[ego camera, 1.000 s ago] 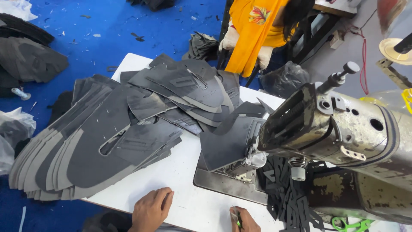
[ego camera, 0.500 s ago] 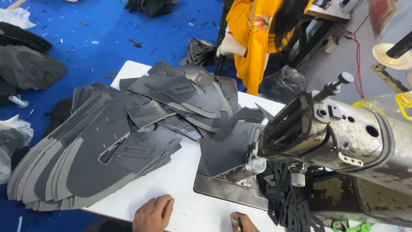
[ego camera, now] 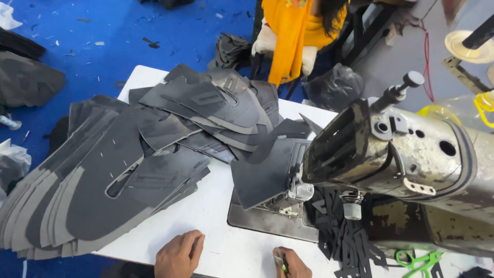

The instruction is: The person uses a sewing machine to stitch together pieces of dark gray material. They guide the material under the needle, sew along the edges, and then remove the finished piece to place it on a pile.

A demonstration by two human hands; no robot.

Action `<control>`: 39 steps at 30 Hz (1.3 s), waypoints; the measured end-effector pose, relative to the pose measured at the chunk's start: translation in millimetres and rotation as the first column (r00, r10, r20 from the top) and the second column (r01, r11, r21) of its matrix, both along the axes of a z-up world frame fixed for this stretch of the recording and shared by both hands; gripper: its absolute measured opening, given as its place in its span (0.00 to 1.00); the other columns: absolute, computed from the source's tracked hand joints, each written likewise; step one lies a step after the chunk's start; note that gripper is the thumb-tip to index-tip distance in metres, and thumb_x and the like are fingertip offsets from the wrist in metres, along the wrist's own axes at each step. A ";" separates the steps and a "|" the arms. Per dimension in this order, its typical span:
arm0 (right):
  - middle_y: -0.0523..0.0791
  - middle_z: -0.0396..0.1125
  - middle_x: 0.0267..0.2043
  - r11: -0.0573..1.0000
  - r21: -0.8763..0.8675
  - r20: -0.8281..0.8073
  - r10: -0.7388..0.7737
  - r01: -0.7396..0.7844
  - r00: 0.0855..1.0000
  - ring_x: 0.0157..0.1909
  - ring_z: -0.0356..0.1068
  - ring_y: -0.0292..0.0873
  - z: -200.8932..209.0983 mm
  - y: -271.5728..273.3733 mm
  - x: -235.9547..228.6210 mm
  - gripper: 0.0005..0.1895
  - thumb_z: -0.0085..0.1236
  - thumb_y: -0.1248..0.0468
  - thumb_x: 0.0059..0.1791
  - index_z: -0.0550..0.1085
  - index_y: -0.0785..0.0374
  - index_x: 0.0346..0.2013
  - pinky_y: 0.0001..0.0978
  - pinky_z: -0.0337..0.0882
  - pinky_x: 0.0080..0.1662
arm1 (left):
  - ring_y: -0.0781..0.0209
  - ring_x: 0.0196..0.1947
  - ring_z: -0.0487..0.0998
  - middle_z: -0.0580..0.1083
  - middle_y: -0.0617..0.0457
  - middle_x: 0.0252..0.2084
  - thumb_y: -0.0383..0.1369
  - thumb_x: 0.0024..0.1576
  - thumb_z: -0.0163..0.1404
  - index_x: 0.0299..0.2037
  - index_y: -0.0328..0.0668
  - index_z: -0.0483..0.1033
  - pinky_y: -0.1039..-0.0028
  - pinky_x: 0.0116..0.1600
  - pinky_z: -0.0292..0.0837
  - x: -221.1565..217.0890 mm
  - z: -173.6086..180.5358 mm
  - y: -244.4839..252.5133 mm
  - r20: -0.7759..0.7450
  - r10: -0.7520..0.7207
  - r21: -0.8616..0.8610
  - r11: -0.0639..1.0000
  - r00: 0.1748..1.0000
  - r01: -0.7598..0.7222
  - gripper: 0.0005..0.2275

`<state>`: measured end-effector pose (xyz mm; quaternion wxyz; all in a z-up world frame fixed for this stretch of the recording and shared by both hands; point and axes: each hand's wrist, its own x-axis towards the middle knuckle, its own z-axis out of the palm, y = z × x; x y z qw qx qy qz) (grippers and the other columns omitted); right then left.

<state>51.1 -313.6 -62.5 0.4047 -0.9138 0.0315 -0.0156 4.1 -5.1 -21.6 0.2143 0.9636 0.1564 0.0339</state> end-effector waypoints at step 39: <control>0.47 0.77 0.35 0.973 -0.029 0.192 0.232 -0.230 0.954 0.38 0.80 0.50 16.5 -9.8 -4.3 0.13 0.61 0.74 0.41 0.75 0.64 0.40 0.35 0.76 0.39 | 0.59 0.19 0.80 0.76 0.55 0.18 0.40 0.51 0.59 0.37 0.56 0.80 0.67 0.26 0.75 -3.4 -16.6 -3.4 0.160 0.003 0.043 0.999 0.987 -0.009 0.07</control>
